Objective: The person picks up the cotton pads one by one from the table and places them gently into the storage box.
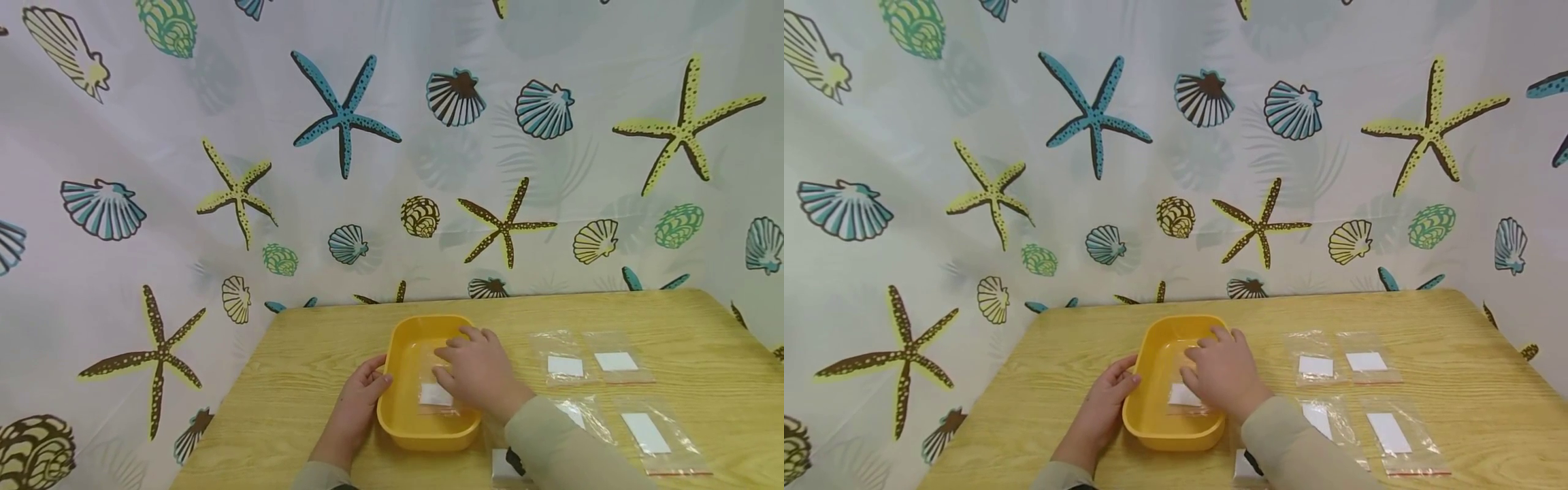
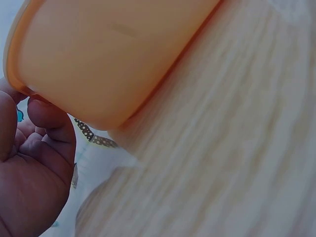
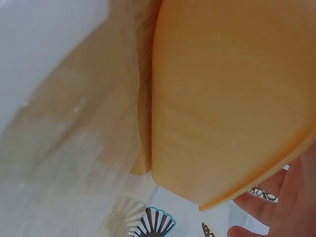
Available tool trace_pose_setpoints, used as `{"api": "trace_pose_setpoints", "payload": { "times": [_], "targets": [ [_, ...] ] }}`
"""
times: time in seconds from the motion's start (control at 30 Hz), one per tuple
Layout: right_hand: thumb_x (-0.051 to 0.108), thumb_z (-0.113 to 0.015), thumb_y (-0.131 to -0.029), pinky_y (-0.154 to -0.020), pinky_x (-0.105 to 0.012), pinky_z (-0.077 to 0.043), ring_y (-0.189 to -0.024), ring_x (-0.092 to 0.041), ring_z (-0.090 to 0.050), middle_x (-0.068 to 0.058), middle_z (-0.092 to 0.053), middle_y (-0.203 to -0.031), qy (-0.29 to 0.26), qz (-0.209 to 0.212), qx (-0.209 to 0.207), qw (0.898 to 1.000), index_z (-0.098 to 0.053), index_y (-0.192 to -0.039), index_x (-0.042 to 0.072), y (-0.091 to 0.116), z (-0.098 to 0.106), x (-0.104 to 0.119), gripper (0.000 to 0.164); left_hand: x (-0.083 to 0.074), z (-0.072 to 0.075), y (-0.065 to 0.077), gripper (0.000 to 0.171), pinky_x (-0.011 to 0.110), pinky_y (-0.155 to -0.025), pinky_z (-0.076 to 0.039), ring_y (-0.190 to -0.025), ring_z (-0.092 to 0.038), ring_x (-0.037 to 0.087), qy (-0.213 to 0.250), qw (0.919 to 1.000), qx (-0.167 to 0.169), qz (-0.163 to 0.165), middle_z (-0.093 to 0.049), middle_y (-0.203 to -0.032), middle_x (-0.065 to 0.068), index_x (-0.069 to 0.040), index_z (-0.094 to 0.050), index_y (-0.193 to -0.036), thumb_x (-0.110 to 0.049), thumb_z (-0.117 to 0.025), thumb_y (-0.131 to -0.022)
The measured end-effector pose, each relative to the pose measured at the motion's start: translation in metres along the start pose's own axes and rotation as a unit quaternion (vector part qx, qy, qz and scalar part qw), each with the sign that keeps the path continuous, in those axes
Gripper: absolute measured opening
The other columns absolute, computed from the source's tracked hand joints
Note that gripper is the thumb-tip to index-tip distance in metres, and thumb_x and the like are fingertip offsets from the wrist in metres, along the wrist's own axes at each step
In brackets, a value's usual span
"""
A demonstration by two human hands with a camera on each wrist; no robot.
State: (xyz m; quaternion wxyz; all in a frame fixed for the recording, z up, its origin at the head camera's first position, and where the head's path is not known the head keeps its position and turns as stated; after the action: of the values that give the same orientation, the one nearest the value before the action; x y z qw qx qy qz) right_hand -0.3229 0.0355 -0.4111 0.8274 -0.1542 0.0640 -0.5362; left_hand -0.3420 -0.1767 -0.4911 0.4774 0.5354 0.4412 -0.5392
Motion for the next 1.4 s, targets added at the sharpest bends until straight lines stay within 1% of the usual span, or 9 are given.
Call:
{"api": "trace_pose_setpoints", "payload": {
  "times": [0.17, 0.27, 0.5, 0.8, 0.93, 1.07, 1.27, 1.4],
  "targets": [
    [0.049, -0.058, -0.097, -0.108, -0.060, -0.035, -0.134, -0.032, -0.048, -0.001, -0.066, -0.132, -0.005, 0.000, 0.001, 1.000, -0.074, -0.124, 0.027, 0.000, -0.001, -0.006, 0.038, 0.002, 0.001, -0.001, 0.051, 0.032, -0.079, -0.055, -0.092, -0.061, 0.021, -0.004, 1.0000, 0.000, 0.005, -0.058, -0.110, 0.018, -0.005, -0.046, -0.149, -0.019, -0.061, -0.102],
    [0.048, -0.059, -0.097, -0.108, -0.059, -0.035, -0.135, -0.032, -0.047, -0.001, -0.065, -0.134, -0.004, 0.005, -0.003, 1.000, -0.073, -0.126, 0.026, 0.001, -0.001, -0.012, 0.039, 0.003, 0.001, -0.002, 0.050, 0.032, -0.079, -0.055, -0.093, -0.061, 0.022, -0.009, 0.9999, 0.000, 0.007, -0.058, -0.110, 0.018, -0.005, -0.046, -0.148, -0.019, -0.060, -0.103],
    [0.051, -0.057, -0.098, -0.110, -0.059, -0.032, -0.140, -0.034, -0.041, -0.004, -0.057, -0.143, 0.000, 0.006, 0.013, 1.000, -0.067, -0.135, 0.023, 0.003, 0.004, -0.028, 0.047, -0.001, 0.001, 0.000, 0.049, 0.030, -0.077, -0.055, -0.092, -0.060, 0.022, -0.015, 0.9999, -0.001, 0.003, -0.058, -0.109, 0.019, -0.004, -0.047, -0.148, -0.018, -0.060, -0.102],
    [0.049, -0.059, -0.098, -0.109, -0.062, -0.032, -0.142, -0.038, -0.037, -0.009, -0.053, -0.147, -0.003, 0.001, 0.015, 1.000, -0.064, -0.138, 0.020, 0.010, 0.009, -0.055, 0.050, -0.001, 0.001, 0.000, 0.050, 0.031, -0.077, -0.055, -0.092, -0.061, 0.022, -0.013, 0.9999, 0.002, 0.000, -0.057, -0.111, 0.019, -0.004, -0.045, -0.149, -0.018, -0.059, -0.103],
    [0.052, -0.057, -0.098, -0.109, -0.062, -0.032, -0.144, -0.038, -0.035, -0.009, -0.050, -0.150, -0.004, 0.001, 0.017, 1.000, -0.061, -0.141, 0.021, 0.013, 0.008, -0.068, 0.053, 0.001, 0.002, 0.000, 0.050, 0.030, -0.076, -0.055, -0.091, -0.060, 0.022, -0.015, 0.9999, 0.005, -0.003, -0.057, -0.109, 0.019, -0.003, -0.045, -0.149, -0.017, -0.059, -0.103],
    [0.052, -0.055, -0.099, -0.109, -0.064, -0.030, -0.144, -0.039, -0.033, -0.010, -0.048, -0.152, -0.009, 0.000, 0.021, 1.000, -0.059, -0.144, 0.020, 0.015, 0.006, -0.080, 0.056, 0.002, 0.004, 0.000, 0.049, 0.030, -0.077, -0.054, -0.091, -0.059, 0.022, -0.016, 0.9999, 0.002, 0.003, -0.057, -0.109, 0.017, -0.004, -0.047, -0.148, -0.018, -0.059, -0.103],
    [0.054, -0.053, -0.100, -0.107, -0.067, -0.032, -0.144, -0.041, -0.033, -0.014, -0.046, -0.153, 0.011, 0.009, 0.038, 0.999, -0.058, -0.145, 0.019, 0.024, 0.009, -0.099, 0.057, 0.001, 0.003, 0.000, 0.050, 0.030, -0.078, -0.054, -0.091, -0.059, 0.021, -0.008, 0.9999, 0.001, 0.008, -0.057, -0.107, 0.014, -0.006, -0.046, -0.149, -0.018, -0.060, -0.103],
    [0.054, -0.053, -0.100, -0.107, -0.068, -0.031, -0.145, -0.042, -0.031, -0.014, -0.044, -0.155, 0.022, 0.018, 0.054, 0.998, -0.057, -0.146, 0.020, 0.032, 0.009, -0.118, 0.057, -0.002, 0.003, 0.002, 0.051, 0.030, -0.078, -0.054, -0.091, -0.059, 0.020, -0.005, 1.0000, 0.002, 0.006, -0.057, -0.108, 0.014, -0.005, -0.045, -0.150, -0.019, -0.060, -0.103]
  ]
}}
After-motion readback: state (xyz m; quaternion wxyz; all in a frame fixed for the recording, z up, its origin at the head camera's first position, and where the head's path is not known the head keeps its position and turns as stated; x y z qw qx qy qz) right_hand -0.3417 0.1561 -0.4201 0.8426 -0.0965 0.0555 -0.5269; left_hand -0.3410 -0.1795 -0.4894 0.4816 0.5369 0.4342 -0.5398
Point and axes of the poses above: each hand's wrist, its own y-axis away from the middle knuckle, its own z-axis out of the back of the hand, x = y × z, the point moved 6 cm from there along -y, towards the middle knuckle
